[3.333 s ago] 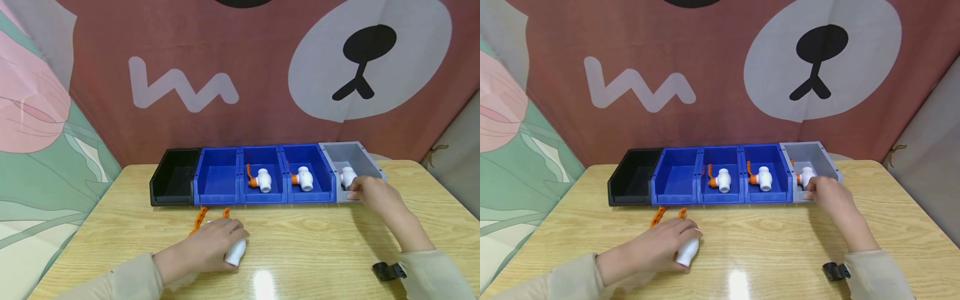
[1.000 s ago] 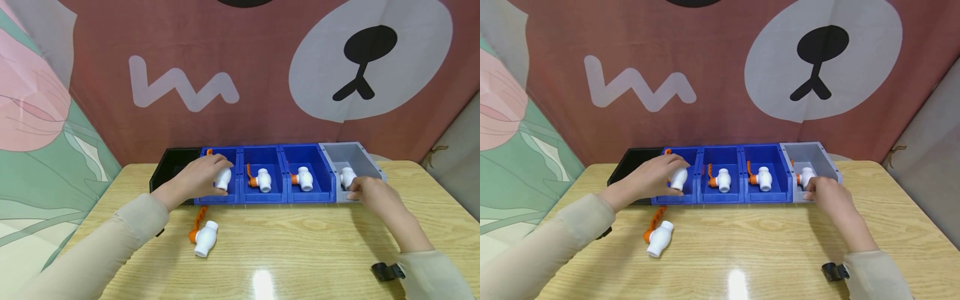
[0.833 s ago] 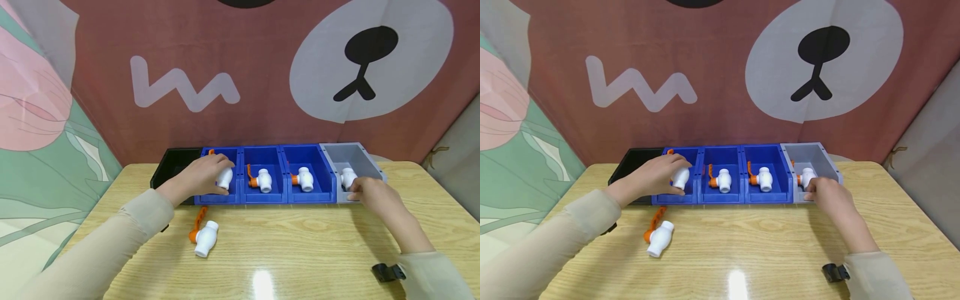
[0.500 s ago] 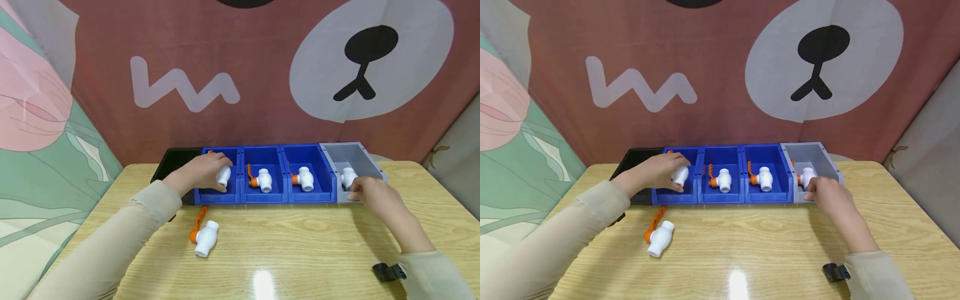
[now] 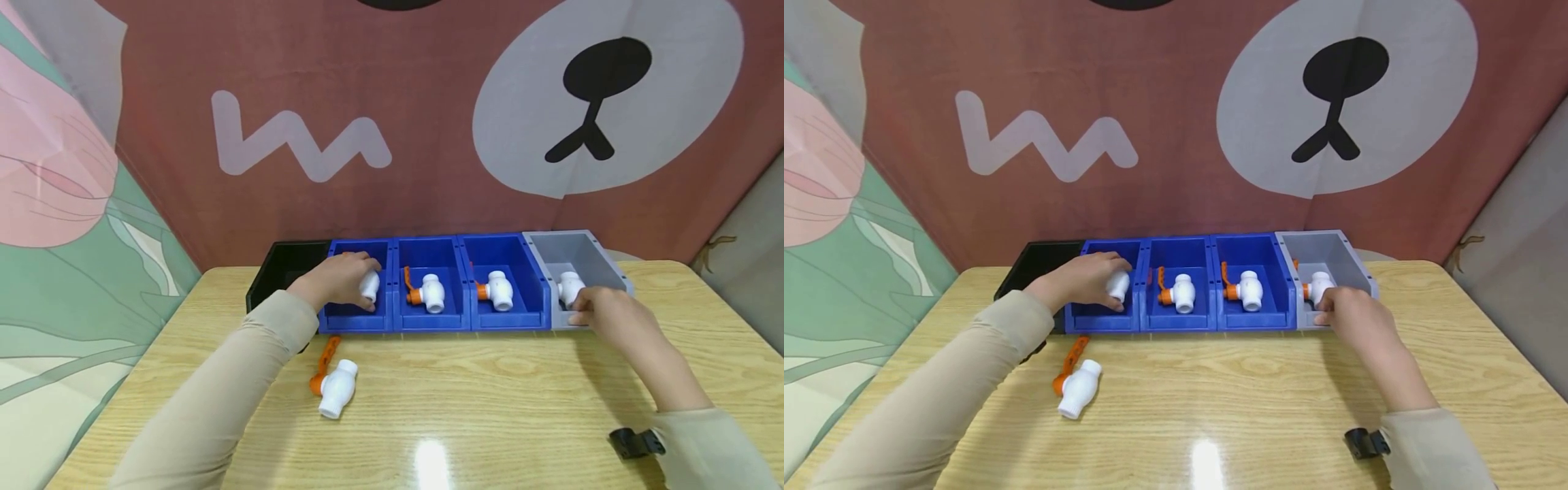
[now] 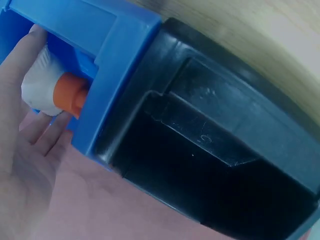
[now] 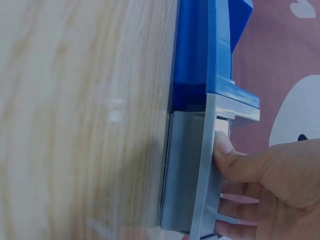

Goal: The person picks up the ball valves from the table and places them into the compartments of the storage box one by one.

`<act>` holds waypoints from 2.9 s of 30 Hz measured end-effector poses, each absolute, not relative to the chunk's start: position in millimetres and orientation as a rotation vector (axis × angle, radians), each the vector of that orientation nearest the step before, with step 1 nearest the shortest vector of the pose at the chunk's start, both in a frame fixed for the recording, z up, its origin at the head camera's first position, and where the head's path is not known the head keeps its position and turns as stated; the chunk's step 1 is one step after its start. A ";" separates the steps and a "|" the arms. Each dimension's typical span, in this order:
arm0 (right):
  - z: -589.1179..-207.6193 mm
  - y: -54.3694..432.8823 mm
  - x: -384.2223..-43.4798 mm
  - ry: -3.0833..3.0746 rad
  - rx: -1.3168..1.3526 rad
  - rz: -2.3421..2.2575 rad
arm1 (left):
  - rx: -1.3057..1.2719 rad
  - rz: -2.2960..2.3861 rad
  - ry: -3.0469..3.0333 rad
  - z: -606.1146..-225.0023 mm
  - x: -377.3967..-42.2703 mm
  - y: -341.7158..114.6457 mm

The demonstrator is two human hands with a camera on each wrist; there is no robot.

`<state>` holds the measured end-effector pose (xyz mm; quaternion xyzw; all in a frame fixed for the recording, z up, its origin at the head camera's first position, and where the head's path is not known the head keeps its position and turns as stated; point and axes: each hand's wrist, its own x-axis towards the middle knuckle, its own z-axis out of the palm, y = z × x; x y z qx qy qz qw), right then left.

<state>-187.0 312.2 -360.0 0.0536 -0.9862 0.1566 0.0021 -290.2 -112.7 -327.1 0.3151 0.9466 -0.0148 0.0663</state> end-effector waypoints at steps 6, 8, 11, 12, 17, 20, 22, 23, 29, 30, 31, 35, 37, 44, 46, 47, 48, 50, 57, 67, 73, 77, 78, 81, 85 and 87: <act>-359.9 312.4 -187.5 -3.098 0.172 0.481 | 0.899 -0.066 2.849 -332.0 -293.5 -110.9; -359.7 312.4 -187.3 -3.097 0.169 0.482 | 0.898 -0.086 2.842 -334.0 -294.2 -109.9; -359.6 312.5 -187.2 -3.096 0.164 0.487 | 0.899 -0.112 2.827 -337.1 -294.9 -108.0; -359.9 312.6 -187.2 -3.093 0.165 0.487 | 0.897 -0.120 2.823 -338.3 -295.3 -107.3; -360.0 312.0 -187.3 -3.087 0.171 0.491 | 0.869 -0.138 2.807 -340.9 -293.2 -103.8; -359.6 311.9 -187.1 -3.089 0.169 0.492 | 0.869 -0.136 2.805 -342.0 -292.1 -102.4; -359.5 311.8 -187.1 -3.090 0.167 0.489 | 0.874 -0.129 2.804 -343.4 -292.2 -102.0; -359.5 311.8 -187.1 -3.091 0.167 0.488 | 0.876 -0.129 2.803 -344.3 -292.5 -101.9; -359.5 311.7 -187.0 -3.089 0.169 0.488 | 0.868 -0.128 2.799 -346.4 -292.0 -101.8; -359.5 311.8 -186.9 -3.088 0.169 0.489 | 0.862 -0.131 2.798 -346.0 -291.5 -101.6; -359.5 311.9 -186.8 -3.088 0.168 0.490 | 0.858 -0.133 2.798 -345.6 -290.9 -101.3; -359.3 311.8 -186.5 -3.086 0.168 0.489 | 0.835 -0.144 2.795 -344.4 -289.1 -100.8; -359.4 311.7 -186.7 -3.085 0.170 0.485 | 0.822 -0.144 2.792 -344.3 -288.7 -100.8; -359.5 311.4 -186.5 -3.080 0.172 0.487 | 0.804 -0.126 2.786 -342.8 -287.8 -102.1; -359.6 311.3 -186.1 -3.078 0.172 0.489 | 0.800 -0.118 2.785 -342.1 -287.8 -102.6; -359.4 311.1 -185.9 -3.077 0.172 0.487 | 0.800 -0.114 2.787 -341.8 -288.0 -102.7; -359.3 311.0 -185.8 -3.076 0.171 0.487 | 0.803 -0.111 2.792 -341.7 -288.2 -103.0; -358.7 311.0 -185.7 -3.076 0.170 0.487 | 0.807 -0.096 2.800 -340.6 -288.5 -103.7; -357.9 311.1 -184.9 -3.079 0.167 0.491 | 0.807 -0.047 2.818 -338.5 -288.9 -106.1; -359.7 310.0 -184.7 -3.084 0.171 0.480 | 1.208 -0.141 2.979 -337.2 -278.8 -112.6; -359.4 310.9 -185.2 -3.080 0.173 0.477 | 1.221 -0.073 3.030 -333.8 -274.2 -122.3; -360.1 311.3 -185.1 -3.073 0.176 0.481 | 1.224 -0.036 3.049 -333.5 -270.8 -129.1; -360.4 311.3 -185.1 -3.072 0.177 0.482 | 1.236 -0.018 3.051 -333.4 -269.4 -130.5; -360.8 310.9 -185.0 -3.067 0.180 0.483 | 1.315 0.039 3.050 -333.5 -263.1 -134.9; -360.4 310.6 -184.8 -3.065 0.184 0.485 | 1.418 0.098 3.027 -333.7 -252.1 -139.6; -360.1 310.6 -184.8 -3.067 0.186 0.490 | 1.461 0.111 3.011 -333.9 -246.6 -141.7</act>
